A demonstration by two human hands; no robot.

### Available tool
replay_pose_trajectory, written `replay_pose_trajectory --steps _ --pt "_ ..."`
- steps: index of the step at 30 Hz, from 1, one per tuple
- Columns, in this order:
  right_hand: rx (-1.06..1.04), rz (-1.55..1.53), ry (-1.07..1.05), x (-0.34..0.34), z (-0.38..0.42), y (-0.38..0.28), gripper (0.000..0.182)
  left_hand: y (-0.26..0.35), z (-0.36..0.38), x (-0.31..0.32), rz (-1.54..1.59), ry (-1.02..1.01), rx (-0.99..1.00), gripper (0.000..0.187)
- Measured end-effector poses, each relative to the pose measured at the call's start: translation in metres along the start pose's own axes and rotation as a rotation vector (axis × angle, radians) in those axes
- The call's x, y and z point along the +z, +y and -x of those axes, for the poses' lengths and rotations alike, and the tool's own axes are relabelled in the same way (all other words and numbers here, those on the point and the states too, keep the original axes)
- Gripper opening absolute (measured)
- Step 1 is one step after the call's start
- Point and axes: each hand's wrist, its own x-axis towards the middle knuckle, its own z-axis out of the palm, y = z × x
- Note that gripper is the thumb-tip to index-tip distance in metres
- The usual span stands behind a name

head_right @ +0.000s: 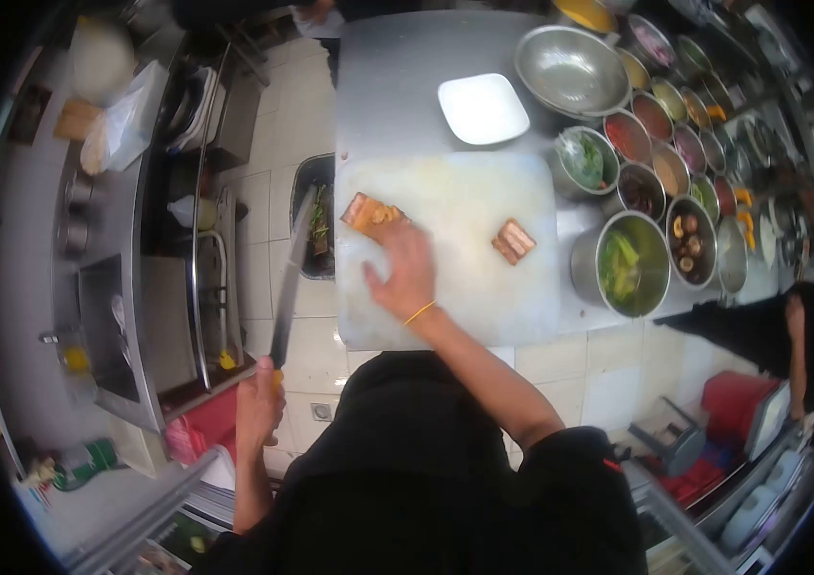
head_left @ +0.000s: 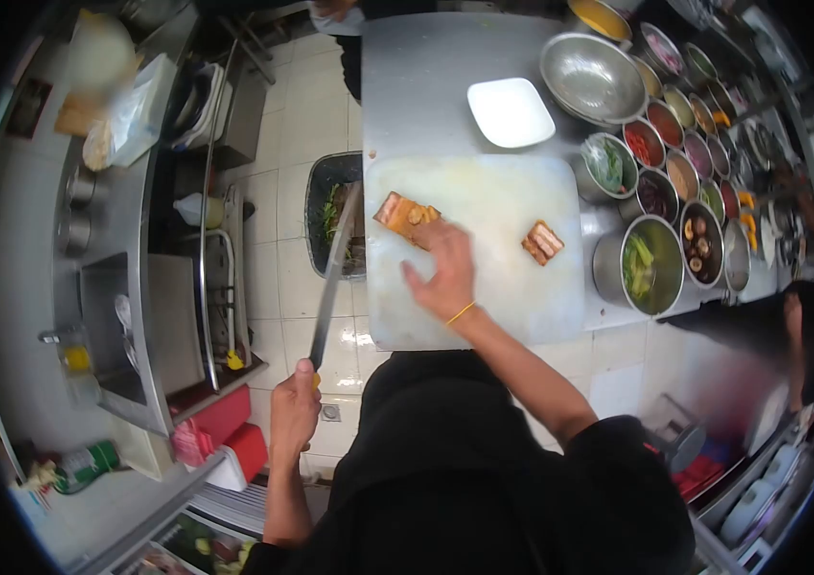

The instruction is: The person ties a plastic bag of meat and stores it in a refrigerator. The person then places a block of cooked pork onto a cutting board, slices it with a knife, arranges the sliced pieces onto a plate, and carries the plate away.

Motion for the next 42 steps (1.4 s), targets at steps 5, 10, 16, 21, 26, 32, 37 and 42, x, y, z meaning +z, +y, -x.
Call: replay_pose_trajectory --steps 5,10,16,21,26,32,37,42 --pt "0.083 0.111 -0.173 -0.006 -0.025 0.038 0.069 -0.017 -0.006 0.024 -0.281 -0.096 0.068 0.073" --pt "0.087 0.126 -0.178 -0.006 -0.013 0.055 0.07 -0.013 -0.008 0.033 -0.351 -0.113 0.041 0.073" --pt "0.181 0.158 -0.302 -0.041 -0.009 0.05 0.072 -0.01 -0.008 0.03 -0.398 -0.137 0.004 0.074" --pt "0.134 0.15 -0.466 -0.05 -0.028 0.065 0.077 -0.011 -0.007 0.03 -0.382 -0.124 0.046 0.075" --pt "-0.031 0.109 -0.807 -0.042 -0.036 0.087 0.071 -0.01 -0.003 0.031 -0.403 -0.123 0.036 0.073" --pt "0.312 0.242 -0.47 -0.071 0.002 0.042 0.058 -0.014 -0.003 0.052 -0.41 -0.167 0.096 0.069" --pt "0.259 0.056 -0.321 -0.052 0.036 0.061 0.061 -0.006 -0.016 0.089 -0.367 -0.237 0.127 0.067" --pt "0.343 0.018 -0.255 -0.054 0.05 0.039 0.061 0.017 -0.023 0.115 -0.429 -0.267 0.193 0.066"
